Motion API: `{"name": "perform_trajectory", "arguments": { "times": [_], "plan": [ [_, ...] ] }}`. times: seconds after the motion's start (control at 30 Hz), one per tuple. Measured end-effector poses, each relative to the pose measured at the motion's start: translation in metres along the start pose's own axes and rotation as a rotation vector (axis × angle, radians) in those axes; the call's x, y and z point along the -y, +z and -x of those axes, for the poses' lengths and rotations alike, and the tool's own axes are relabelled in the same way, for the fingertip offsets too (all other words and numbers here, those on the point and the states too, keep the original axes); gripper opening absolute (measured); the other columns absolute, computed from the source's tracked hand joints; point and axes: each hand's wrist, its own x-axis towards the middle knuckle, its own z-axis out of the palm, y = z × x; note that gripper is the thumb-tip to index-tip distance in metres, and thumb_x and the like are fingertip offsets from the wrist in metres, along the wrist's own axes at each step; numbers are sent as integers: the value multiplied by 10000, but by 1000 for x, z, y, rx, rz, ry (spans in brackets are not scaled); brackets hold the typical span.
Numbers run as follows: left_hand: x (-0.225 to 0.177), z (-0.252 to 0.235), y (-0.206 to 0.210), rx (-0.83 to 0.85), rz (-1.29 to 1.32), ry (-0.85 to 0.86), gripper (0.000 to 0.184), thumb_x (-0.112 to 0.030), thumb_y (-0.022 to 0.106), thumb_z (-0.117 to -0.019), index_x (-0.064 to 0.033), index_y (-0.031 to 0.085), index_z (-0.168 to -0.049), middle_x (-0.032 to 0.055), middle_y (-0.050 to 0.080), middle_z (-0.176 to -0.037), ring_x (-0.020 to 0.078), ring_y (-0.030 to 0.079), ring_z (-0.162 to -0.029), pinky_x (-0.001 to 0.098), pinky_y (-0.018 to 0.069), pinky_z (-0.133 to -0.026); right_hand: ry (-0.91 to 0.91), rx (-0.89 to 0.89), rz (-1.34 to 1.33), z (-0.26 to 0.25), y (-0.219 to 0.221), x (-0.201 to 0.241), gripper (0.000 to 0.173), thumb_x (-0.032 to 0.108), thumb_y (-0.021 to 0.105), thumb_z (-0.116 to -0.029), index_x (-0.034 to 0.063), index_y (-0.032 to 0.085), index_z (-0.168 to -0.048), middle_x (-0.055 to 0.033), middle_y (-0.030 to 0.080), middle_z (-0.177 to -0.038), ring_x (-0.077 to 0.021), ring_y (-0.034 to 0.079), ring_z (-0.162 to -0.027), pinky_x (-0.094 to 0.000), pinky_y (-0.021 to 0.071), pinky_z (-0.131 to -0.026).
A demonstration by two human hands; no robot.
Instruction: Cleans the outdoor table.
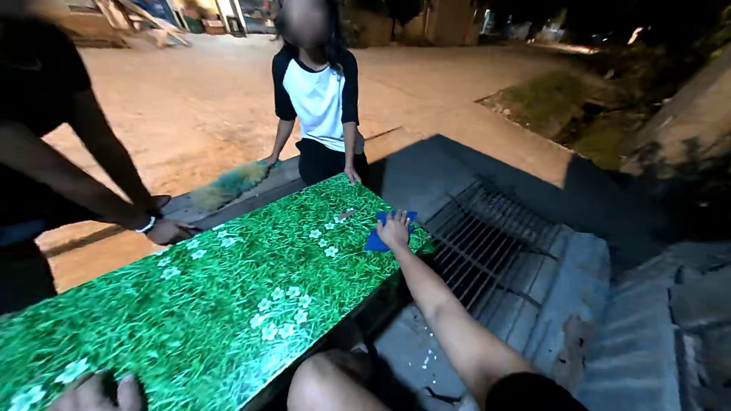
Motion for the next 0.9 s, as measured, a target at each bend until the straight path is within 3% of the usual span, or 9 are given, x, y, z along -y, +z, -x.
{"name": "perform_trajectory", "arguments": {
  "times": [0.07, 0.13, 0.27, 0.4, 0.53, 0.63, 0.77, 0.9],
  "plan": [
    [-3, -1, 0, -9, 63, 16, 578, -431, 398, -1057, 14, 570, -1383, 286, 486, -1507, 478, 417, -1435, 661, 299, -1166, 2, -7, 3, -3, -5, 4, 656, 506, 399, -1061, 80, 437, -1559, -244, 266, -1668, -418, 168, -1575, -600, 120, -1271],
    [-10, 4, -7, -7, 69, -4, 540, -389, 430, -1068, 24, 570, -1386, 307, 483, -1503, 503, 419, -1428, 688, 291, -1162, -29, -40, 24, 3, -3, 0, 658, 509, 385, -1062, 67, 453, -1546, -269, 306, -1643, -457, 204, -1555, -627, 148, -1254],
    [-18, 2, -14, 36, 80, -88, 456, -298, 485, -1069, 16, 576, -1386, 274, 471, -1524, 470, 418, -1437, 651, 305, -1178, -180, -76, -17, 36, -2, -4, 655, 461, 442, -1063, 1, 449, -1528, -334, 310, -1613, -522, 252, -1515, -686, 212, -1214],
    [-3, 2, 0, 25, 29, -103, 479, -354, 429, -1075, -31, 568, -1400, 203, 458, -1558, 404, 407, -1461, 604, 300, -1200, -266, 16, -35, 109, 5, 18, 634, 399, 454, -1070, -3, 395, -1558, -308, 234, -1656, -490, 193, -1548, -648, 176, -1244],
    [-1, 0, 3, 25, 23, -91, 474, -351, 432, -1073, -31, 569, -1395, 199, 465, -1548, 395, 408, -1458, 600, 304, -1195, -464, 131, -55, 185, 16, 77, 665, 394, 490, -1061, -29, 376, -1562, -330, 223, -1651, -503, 195, -1544, -638, 177, -1251],
    [1, 2, 4, 30, 19, -88, 461, -327, 421, -1079, -22, 569, -1392, 188, 459, -1559, 384, 403, -1466, 581, 289, -1206, -581, 246, -44, 217, 36, 140, 697, 424, 490, -1055, -2, 347, -1587, -307, 166, -1677, -470, 125, -1571, -616, 139, -1265],
    [5, 1, 8, -8, 25, -68, 500, -358, 390, -1070, -25, 578, -1392, 194, 475, -1554, 407, 416, -1460, 597, 280, -1208, -698, 295, -24, 212, 63, 223, 692, 466, 446, -1061, 37, 352, -1596, -278, 174, -1687, -438, 122, -1581, -581, 121, -1282],
    [1, -2, 4, -14, 28, -63, 494, -351, 384, -1055, -25, 597, -1359, 208, 489, -1536, 418, 434, -1443, 610, 302, -1186, -717, 295, -40, 183, 77, 278, 662, 483, 432, -1064, 81, 388, -1589, -232, 201, -1695, -397, 135, -1588, -556, 132, -1287]
  ]
}}
